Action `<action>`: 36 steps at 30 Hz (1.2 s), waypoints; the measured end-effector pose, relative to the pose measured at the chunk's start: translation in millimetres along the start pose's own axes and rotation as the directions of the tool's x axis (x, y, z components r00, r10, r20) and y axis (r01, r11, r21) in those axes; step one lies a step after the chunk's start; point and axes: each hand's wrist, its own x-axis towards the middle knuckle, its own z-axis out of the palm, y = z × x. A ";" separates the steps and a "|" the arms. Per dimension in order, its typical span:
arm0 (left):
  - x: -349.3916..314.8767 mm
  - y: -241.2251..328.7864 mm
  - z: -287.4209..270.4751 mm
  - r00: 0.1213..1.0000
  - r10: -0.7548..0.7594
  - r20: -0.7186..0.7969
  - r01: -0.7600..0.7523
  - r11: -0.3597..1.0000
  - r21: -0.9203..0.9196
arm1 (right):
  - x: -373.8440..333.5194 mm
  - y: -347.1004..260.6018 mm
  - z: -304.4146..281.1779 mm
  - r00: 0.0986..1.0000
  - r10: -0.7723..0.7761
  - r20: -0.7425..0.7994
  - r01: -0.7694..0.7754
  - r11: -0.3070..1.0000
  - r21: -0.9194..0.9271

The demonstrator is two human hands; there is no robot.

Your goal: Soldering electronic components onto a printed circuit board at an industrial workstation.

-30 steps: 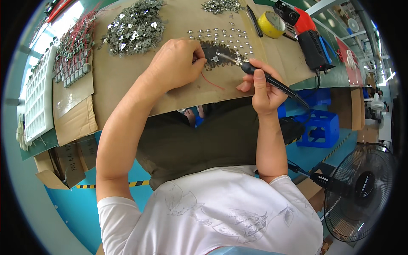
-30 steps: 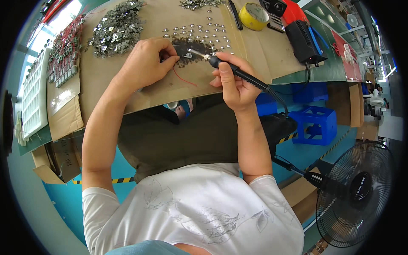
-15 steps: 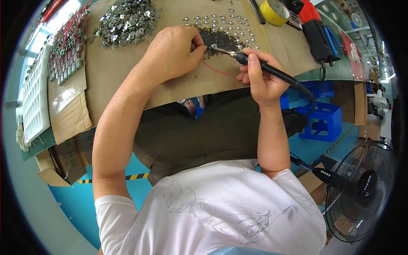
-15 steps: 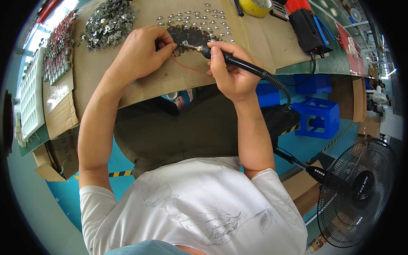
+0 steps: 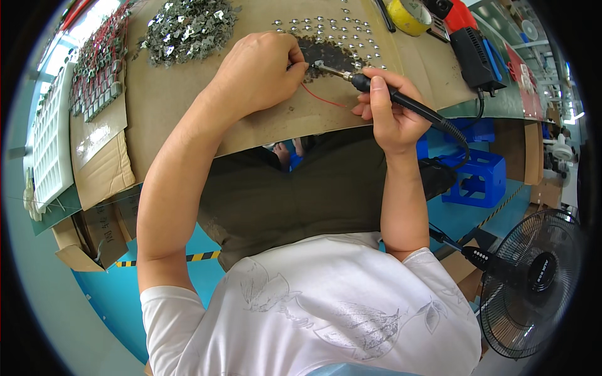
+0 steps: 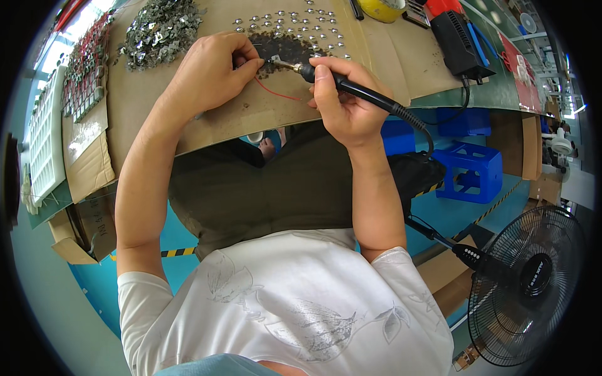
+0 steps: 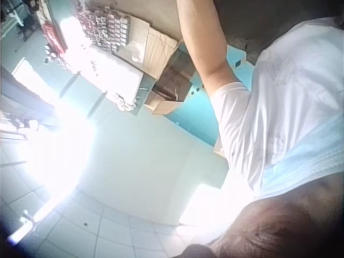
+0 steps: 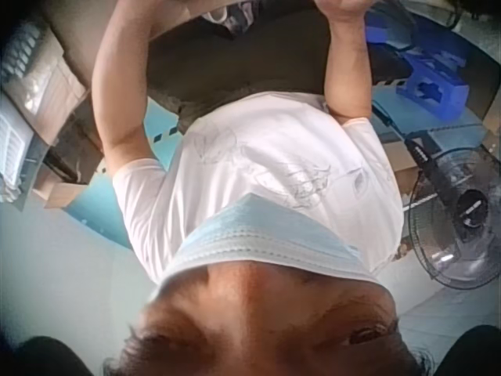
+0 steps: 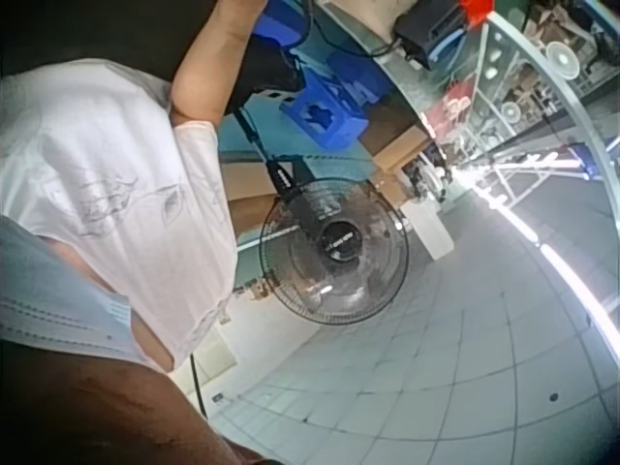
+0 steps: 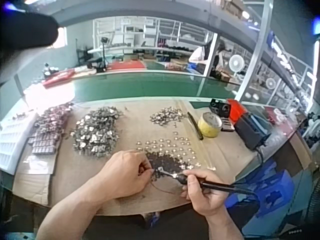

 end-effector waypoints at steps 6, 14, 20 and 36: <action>2.7 3.0 -4.5 1.000 -0.001 0.000 0.001 1.000 0.022 | 3.8 -3.7 0.6 1.000 -0.007 -0.018 0.007 1.000 0.010; 3.0 -0.9 -2.2 1.000 0.007 0.004 -0.007 1.000 0.020 | 3.3 1.0 1.4 1.000 -0.011 -0.005 0.011 1.000 0.024; -1.1 -0.1 -2.0 1.000 0.008 -0.001 -0.008 1.000 0.008 | 1.3 -0.3 1.7 1.000 -0.001 0.005 0.000 1.000 0.018; 4.2 -7.3 -1.4 0.999 0.040 -0.025 -0.040 0.999 0.008 | 41.1 16.6 -7.2 0.906 -0.399 0.140 0.418 0.794 -0.442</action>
